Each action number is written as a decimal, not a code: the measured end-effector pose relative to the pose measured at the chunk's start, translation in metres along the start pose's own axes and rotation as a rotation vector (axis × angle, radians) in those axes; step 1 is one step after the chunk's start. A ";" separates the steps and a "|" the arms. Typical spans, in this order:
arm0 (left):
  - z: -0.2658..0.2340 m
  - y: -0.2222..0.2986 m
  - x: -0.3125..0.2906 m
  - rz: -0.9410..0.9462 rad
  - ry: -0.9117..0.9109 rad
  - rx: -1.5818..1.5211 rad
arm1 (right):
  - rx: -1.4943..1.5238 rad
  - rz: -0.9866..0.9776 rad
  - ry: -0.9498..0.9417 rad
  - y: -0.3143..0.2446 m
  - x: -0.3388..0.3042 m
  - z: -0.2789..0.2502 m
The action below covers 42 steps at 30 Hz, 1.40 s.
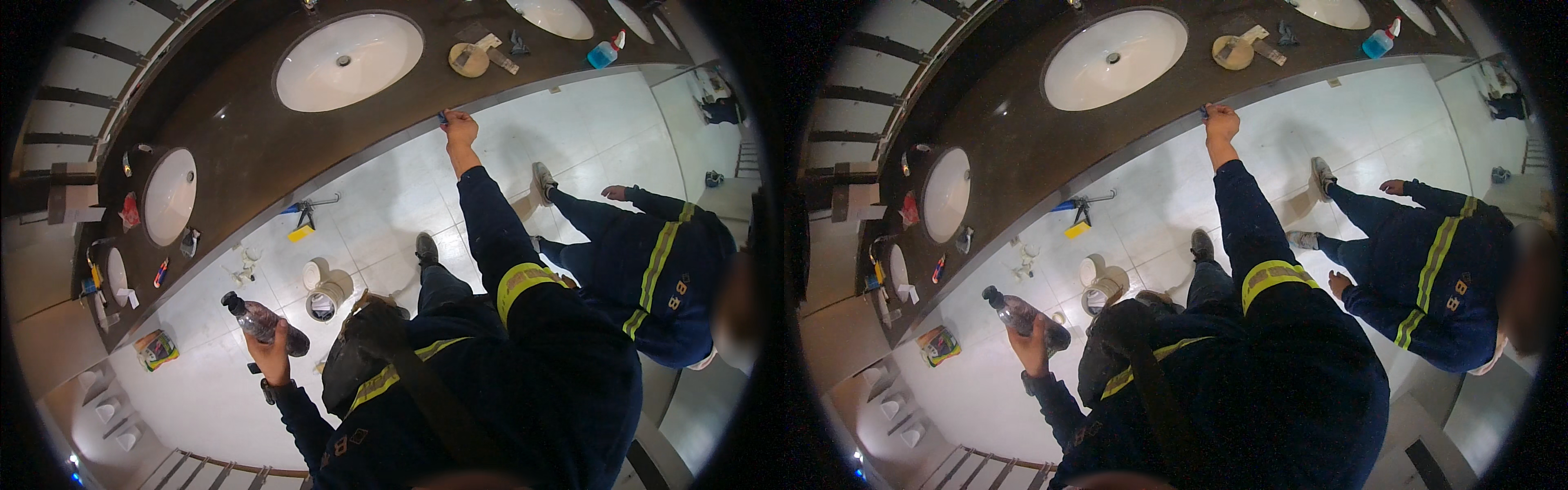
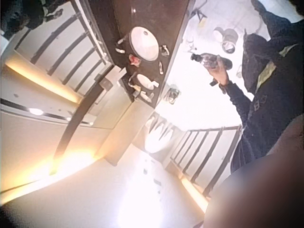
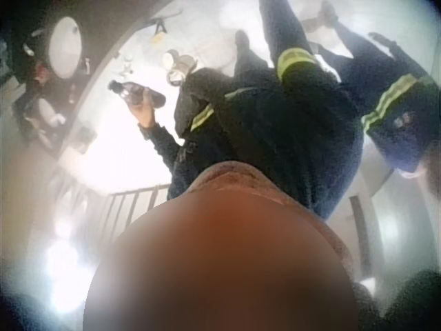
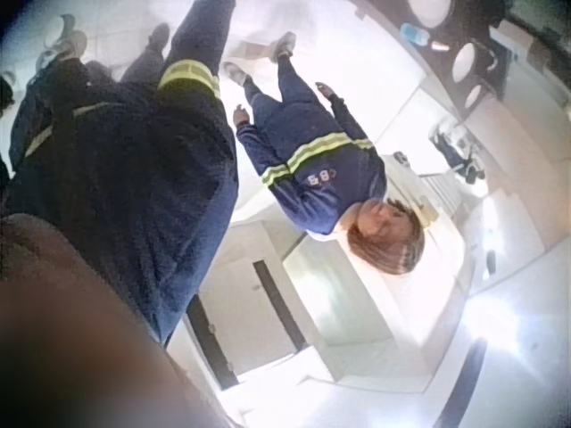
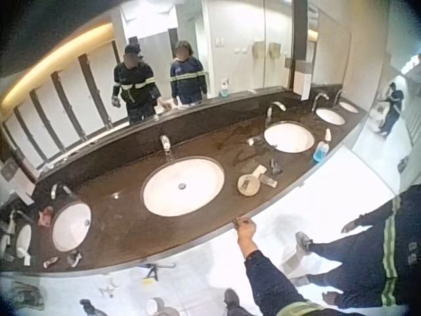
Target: The person wipes a bathroom countertop and sink area with a white cloth, then pours liquid from a plastic bottle onto a rag and continues wiping the countertop edge. Tools and containers are visible on the floor.
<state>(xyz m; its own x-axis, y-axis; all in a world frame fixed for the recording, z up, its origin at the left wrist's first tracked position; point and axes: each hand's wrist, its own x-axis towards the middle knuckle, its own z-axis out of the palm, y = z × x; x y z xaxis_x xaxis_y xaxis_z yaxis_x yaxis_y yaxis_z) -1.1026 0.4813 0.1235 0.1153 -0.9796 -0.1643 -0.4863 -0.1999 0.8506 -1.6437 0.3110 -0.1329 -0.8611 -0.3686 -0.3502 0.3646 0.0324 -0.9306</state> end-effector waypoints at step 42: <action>-0.078 -0.044 0.010 -0.052 0.073 -0.018 | 0.176 -0.106 0.127 0.018 0.013 -0.002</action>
<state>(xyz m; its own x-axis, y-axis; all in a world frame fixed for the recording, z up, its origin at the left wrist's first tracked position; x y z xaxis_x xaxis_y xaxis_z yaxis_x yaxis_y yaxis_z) -1.0124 0.4820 0.1238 0.2035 -0.9638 -0.1724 -0.4627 -0.2499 0.8505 -1.6493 0.3086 -0.1544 -0.9316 -0.2412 -0.2721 0.3159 -0.1665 -0.9341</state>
